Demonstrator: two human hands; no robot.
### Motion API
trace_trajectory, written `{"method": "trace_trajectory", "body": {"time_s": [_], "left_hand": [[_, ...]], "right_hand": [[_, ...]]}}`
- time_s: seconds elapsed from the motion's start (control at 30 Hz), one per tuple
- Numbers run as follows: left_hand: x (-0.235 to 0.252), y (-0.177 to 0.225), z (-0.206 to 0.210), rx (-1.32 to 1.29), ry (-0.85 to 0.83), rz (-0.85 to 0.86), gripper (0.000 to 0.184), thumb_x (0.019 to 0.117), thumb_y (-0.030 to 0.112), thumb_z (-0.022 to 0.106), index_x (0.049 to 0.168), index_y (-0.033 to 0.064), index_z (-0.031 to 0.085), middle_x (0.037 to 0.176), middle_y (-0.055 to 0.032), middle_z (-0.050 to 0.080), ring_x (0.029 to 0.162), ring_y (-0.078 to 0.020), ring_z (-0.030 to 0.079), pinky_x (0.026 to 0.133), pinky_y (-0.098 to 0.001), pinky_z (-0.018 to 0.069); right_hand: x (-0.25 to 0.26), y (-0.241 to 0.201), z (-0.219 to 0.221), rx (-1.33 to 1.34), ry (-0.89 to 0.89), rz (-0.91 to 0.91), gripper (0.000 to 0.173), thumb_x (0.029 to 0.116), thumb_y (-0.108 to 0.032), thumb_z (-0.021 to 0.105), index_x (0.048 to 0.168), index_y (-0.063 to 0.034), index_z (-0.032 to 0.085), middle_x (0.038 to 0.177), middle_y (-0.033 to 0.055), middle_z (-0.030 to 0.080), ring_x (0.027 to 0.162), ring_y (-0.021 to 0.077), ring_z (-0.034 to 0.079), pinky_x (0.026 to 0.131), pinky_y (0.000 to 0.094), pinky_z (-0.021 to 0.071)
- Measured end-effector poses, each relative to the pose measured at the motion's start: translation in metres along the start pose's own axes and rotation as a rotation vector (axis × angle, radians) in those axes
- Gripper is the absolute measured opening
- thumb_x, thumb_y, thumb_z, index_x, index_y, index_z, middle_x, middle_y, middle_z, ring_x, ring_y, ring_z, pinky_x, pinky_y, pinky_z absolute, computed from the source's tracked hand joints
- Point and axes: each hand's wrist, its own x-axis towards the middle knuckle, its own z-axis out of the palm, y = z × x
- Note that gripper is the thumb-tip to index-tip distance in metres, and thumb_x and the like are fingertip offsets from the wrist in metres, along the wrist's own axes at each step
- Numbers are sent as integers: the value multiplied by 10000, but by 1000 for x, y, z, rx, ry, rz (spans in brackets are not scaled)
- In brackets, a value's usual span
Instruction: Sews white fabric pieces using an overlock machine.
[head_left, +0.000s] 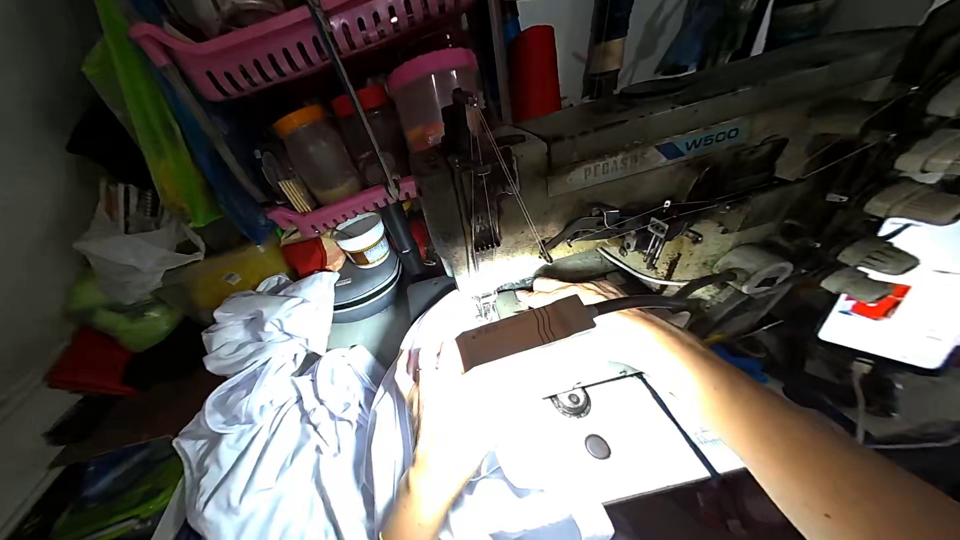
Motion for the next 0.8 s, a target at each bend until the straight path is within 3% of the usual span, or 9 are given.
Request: {"method": "trace_trajectory", "body": {"time_s": [0.1, 0.33, 0.47, 0.6, 0.8], "left_hand": [[0, -4, 1, 6, -25, 24, 721, 775, 498, 718, 1274, -19, 655, 1279, -230, 643, 1266, -421, 547, 1112, -674, 244], [0, -5, 3, 0, 13, 33, 709, 761, 515, 728, 1245, 0, 675, 1263, -213, 658, 1246, -410, 569, 1100, -674, 274], [0, -4, 0, 9, -38, 24, 747, 775, 527, 706, 1293, -9, 656, 1311, -226, 640, 1290, -414, 547, 1129, -668, 244], [2, 0, -4, 16, -61, -6, 749, 773, 526, 712, 1297, -6, 651, 1312, -212, 639, 1295, -399, 539, 1129, -663, 239], [2, -1, -3, 2, -63, 4, 788, 784, 522, 720, 1344, -25, 621, 1353, -224, 615, 1317, -402, 523, 1142, -669, 207]], "right_hand": [[-5, -3, -3, 22, 77, -52, 239, 1020, -154, 562, 1167, -83, 736, 1041, 141, 696, 857, 327, 704, 727, 532, 547], [-2, 3, -6, 136, 8, -8, 287, 1047, -197, 531, 1250, -140, 725, 1099, 120, 704, 931, 319, 694, 807, 556, 526], [-3, 1, -6, 77, 2, 17, 293, 1048, -163, 522, 1261, -168, 723, 1119, 142, 701, 900, 353, 699, 769, 577, 525], [-6, -20, -27, 54, -142, 104, 322, 1066, -144, 516, 1346, -151, 675, 1253, 137, 672, 1032, 355, 682, 886, 566, 504], [-6, -23, -27, 37, -137, 111, 319, 1055, -176, 549, 1347, -147, 674, 1264, 130, 672, 1108, 334, 664, 929, 555, 489]]}}
